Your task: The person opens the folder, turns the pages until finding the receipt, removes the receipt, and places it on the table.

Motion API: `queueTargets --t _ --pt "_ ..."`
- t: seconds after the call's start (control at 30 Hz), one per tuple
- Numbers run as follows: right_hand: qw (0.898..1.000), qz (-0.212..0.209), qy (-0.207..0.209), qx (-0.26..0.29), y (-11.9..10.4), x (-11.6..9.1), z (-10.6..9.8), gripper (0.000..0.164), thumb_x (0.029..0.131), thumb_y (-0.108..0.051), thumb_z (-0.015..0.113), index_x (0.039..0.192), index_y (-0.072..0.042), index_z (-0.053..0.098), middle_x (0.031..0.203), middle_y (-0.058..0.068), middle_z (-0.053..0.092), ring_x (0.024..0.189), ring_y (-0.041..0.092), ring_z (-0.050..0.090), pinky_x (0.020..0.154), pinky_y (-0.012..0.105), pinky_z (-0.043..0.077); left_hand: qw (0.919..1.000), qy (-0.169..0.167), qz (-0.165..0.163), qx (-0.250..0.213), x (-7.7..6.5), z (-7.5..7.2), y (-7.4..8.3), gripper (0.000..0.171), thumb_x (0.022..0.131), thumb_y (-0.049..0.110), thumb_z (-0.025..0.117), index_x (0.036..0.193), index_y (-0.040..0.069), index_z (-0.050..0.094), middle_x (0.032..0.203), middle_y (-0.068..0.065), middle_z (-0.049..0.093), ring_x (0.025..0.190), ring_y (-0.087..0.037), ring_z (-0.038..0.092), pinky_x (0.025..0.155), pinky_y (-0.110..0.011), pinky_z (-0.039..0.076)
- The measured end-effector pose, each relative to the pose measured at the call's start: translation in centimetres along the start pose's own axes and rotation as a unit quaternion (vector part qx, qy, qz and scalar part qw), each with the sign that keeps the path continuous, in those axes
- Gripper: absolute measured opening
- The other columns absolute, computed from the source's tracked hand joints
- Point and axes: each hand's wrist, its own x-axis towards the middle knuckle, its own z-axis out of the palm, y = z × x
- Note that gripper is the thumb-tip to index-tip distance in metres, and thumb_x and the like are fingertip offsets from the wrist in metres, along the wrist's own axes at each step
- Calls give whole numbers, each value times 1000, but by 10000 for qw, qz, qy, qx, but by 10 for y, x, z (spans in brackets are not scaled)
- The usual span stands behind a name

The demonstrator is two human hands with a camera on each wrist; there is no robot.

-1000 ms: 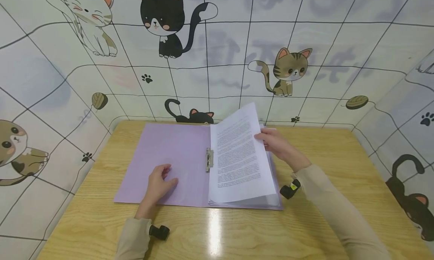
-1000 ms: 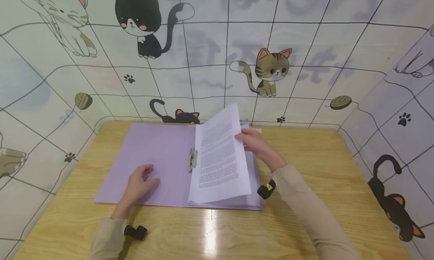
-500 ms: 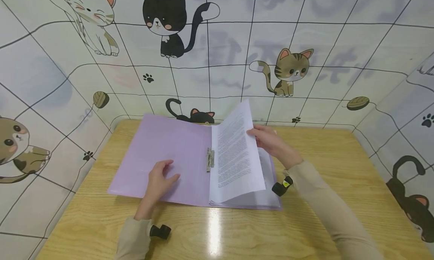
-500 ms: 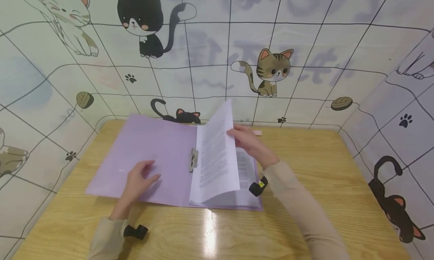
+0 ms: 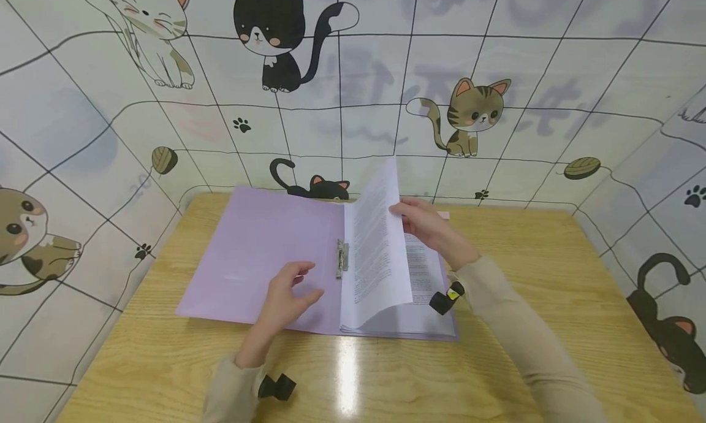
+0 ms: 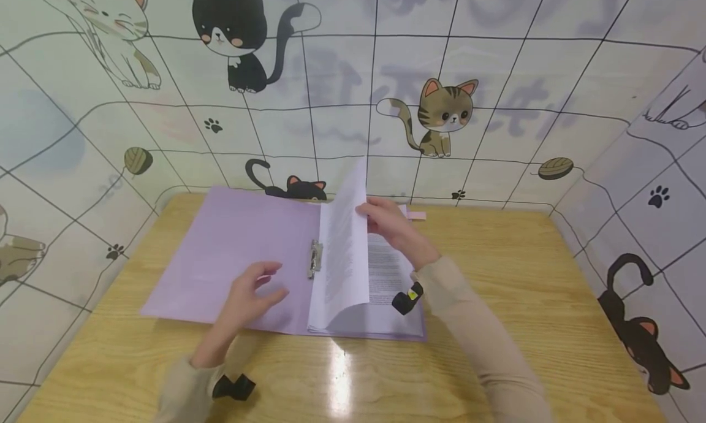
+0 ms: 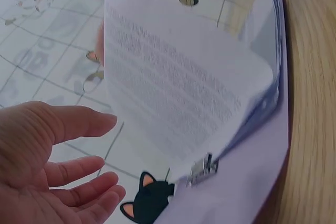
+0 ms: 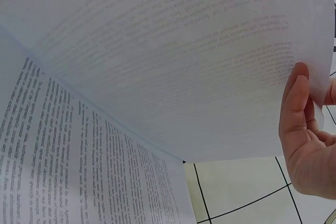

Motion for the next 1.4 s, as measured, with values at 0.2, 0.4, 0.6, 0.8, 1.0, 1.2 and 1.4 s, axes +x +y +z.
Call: queueTargets --t 0.2,0.4,0.6,0.8,1.0,1.2,1.4 --pt "9998 -129 -111 49 -1 3 4 40 93 -10 49 130 5 46 107 11 59 80 16 62 72 26 51 9973 -395 -85 -613 -2 10 24 44 69 -6 75 110 -7 59 110 -17 61 102 -38 56 89 -44 48" --pt "9997 -203 -87 35 -3 5 11 40 92 -9 49 129 7 46 110 12 56 82 15 60 74 25 50 9938 -643 185 -884 -4 18 40 46 69 -4 77 111 -3 60 110 -13 61 103 -32 57 88 -42 49" --pt "9995 -278 -60 127 -5 6 17 39 92 -8 48 127 10 45 107 12 56 79 13 59 72 23 50 9917 -735 323 -1002 -5 26 53 50 67 -1 79 113 -3 58 112 -12 61 103 -29 58 88 -38 50" --pt "9990 -331 -58 280 -7 8 24 38 91 -8 50 124 11 46 102 9 58 77 12 59 71 23 50 9927 -600 359 -988 -6 32 64 51 65 2 80 111 -3 57 108 -15 60 99 -26 58 85 -36 51" --pt "9974 -394 -44 602 -6 12 30 41 90 -6 49 126 13 44 102 11 60 77 11 62 70 24 51 9941 -268 506 -918 -8 38 69 48 65 1 79 108 -2 57 101 -14 59 93 -26 57 81 -35 52" --pt "9958 -439 19 799 -7 12 37 42 89 -5 49 125 16 42 92 4 62 76 11 61 68 23 51 9936 86 761 -836 -8 42 72 47 65 0 77 107 -2 57 98 -14 59 89 -22 58 76 -33 53" --pt "9954 -363 171 873 -6 14 42 42 89 -6 51 125 13 44 113 23 55 77 12 62 67 23 51 9927 335 822 -822 -7 44 73 45 65 -8 73 106 -2 57 98 -12 59 87 -25 58 75 -32 54"
